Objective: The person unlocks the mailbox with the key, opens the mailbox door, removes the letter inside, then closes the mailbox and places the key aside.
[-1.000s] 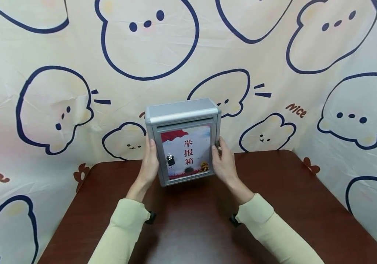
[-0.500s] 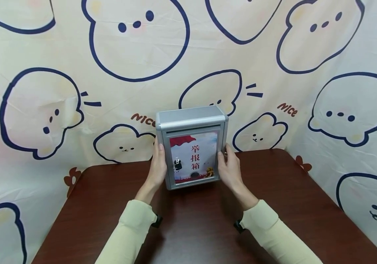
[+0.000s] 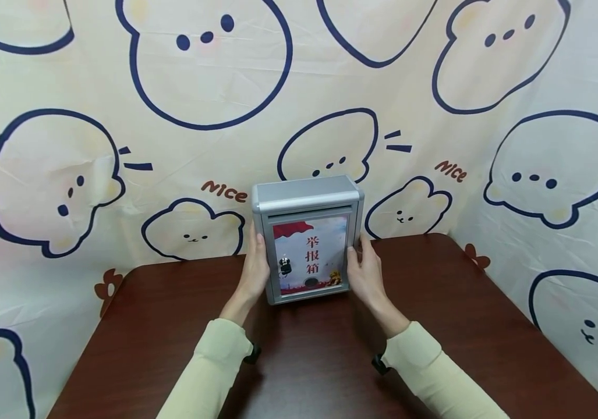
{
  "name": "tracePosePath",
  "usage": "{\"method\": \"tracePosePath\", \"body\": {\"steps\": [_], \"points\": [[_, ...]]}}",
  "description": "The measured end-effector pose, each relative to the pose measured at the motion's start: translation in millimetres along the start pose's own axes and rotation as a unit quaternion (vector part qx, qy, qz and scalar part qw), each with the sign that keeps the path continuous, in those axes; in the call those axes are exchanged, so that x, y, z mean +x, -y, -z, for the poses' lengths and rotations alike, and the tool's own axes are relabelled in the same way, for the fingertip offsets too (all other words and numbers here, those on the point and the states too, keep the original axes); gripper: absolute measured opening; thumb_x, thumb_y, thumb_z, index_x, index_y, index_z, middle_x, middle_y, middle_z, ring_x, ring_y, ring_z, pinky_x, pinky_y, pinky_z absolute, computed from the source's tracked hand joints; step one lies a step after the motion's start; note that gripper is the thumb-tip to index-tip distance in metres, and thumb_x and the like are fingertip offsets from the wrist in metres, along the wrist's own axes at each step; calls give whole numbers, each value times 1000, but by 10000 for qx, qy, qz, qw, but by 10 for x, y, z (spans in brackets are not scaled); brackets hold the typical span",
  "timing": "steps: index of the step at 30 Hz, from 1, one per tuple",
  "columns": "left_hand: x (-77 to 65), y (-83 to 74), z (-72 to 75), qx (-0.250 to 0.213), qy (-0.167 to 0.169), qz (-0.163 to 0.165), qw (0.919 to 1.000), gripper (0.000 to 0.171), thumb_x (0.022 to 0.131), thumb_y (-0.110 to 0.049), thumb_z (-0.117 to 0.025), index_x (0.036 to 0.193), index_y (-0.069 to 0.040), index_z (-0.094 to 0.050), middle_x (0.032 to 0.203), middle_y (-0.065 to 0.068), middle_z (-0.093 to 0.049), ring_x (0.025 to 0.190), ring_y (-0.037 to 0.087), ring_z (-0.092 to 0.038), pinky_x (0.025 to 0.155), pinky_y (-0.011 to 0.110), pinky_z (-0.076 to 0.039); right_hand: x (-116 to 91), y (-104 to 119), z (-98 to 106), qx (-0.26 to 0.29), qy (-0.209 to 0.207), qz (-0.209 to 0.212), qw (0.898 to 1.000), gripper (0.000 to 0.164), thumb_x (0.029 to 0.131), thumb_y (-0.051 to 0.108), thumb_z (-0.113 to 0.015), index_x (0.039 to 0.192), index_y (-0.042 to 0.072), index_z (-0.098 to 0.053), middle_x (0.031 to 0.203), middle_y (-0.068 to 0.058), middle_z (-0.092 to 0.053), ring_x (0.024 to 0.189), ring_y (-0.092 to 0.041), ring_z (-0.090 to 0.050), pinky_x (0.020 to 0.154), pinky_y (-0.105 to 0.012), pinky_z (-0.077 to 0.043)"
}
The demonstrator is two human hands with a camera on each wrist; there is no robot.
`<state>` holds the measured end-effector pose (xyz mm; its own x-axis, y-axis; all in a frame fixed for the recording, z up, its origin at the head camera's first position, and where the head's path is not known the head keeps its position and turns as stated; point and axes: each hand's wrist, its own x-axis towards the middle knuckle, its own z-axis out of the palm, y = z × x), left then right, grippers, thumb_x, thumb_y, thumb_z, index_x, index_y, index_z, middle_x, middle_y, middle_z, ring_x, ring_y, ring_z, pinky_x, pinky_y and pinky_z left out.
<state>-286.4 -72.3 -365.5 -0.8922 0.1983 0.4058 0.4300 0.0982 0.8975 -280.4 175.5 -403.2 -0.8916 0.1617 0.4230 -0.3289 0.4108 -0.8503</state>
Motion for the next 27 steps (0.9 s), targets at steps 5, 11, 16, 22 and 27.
{"method": "tracePosePath", "body": {"steps": [5, 11, 16, 22, 27], "points": [[-18, 33, -30, -37, 15, 37, 10000, 58, 113, -27, -16, 165, -11, 5, 172, 10, 0, 157, 27, 0, 126, 55, 0, -32, -53, 3, 50, -29, -69, 10000, 44, 108, 13, -44, 152, 5, -41, 142, -20, -55, 129, -35, -59, 104, -53, -51], [-43, 77, -58, -28, 60, 246, 9997, 58, 113, -29, -16, 165, -13, 6, 172, 9, 1, 157, 26, 0, 127, 54, 0, -60, -109, 6, 47, -80, -159, 9998, 44, 108, 12, -45, 151, 1, -41, 139, -23, -56, 125, -39, -61, 102, -55, -52], [-65, 77, -61, -26, 53, 309, 9995, 58, 113, -30, -16, 165, -13, 6, 172, 9, 1, 157, 27, 0, 126, 55, 0, -80, -135, -6, 87, -61, -204, 9997, 44, 108, 12, -45, 150, 1, -42, 138, -23, -57, 123, -38, -62, 100, -54, -53], [-74, 81, -74, 11, 97, 325, 9994, 59, 113, -30, -17, 164, -12, 7, 171, 12, 1, 157, 30, -2, 126, 59, -3, -89, -165, -1, 239, -40, -204, 9995, 44, 109, 14, -45, 152, 2, -40, 142, -23, -54, 127, -39, -60, 102, -55, -52], [-86, 98, -89, 17, 166, 334, 9993, 59, 113, -29, -17, 164, -12, 9, 170, 14, 3, 156, 32, -1, 125, 62, -1, -111, -141, 34, 424, 74, -393, 9983, 46, 109, 13, -45, 152, 0, -38, 146, -26, -50, 132, -41, -55, 104, -57, -49]]}}
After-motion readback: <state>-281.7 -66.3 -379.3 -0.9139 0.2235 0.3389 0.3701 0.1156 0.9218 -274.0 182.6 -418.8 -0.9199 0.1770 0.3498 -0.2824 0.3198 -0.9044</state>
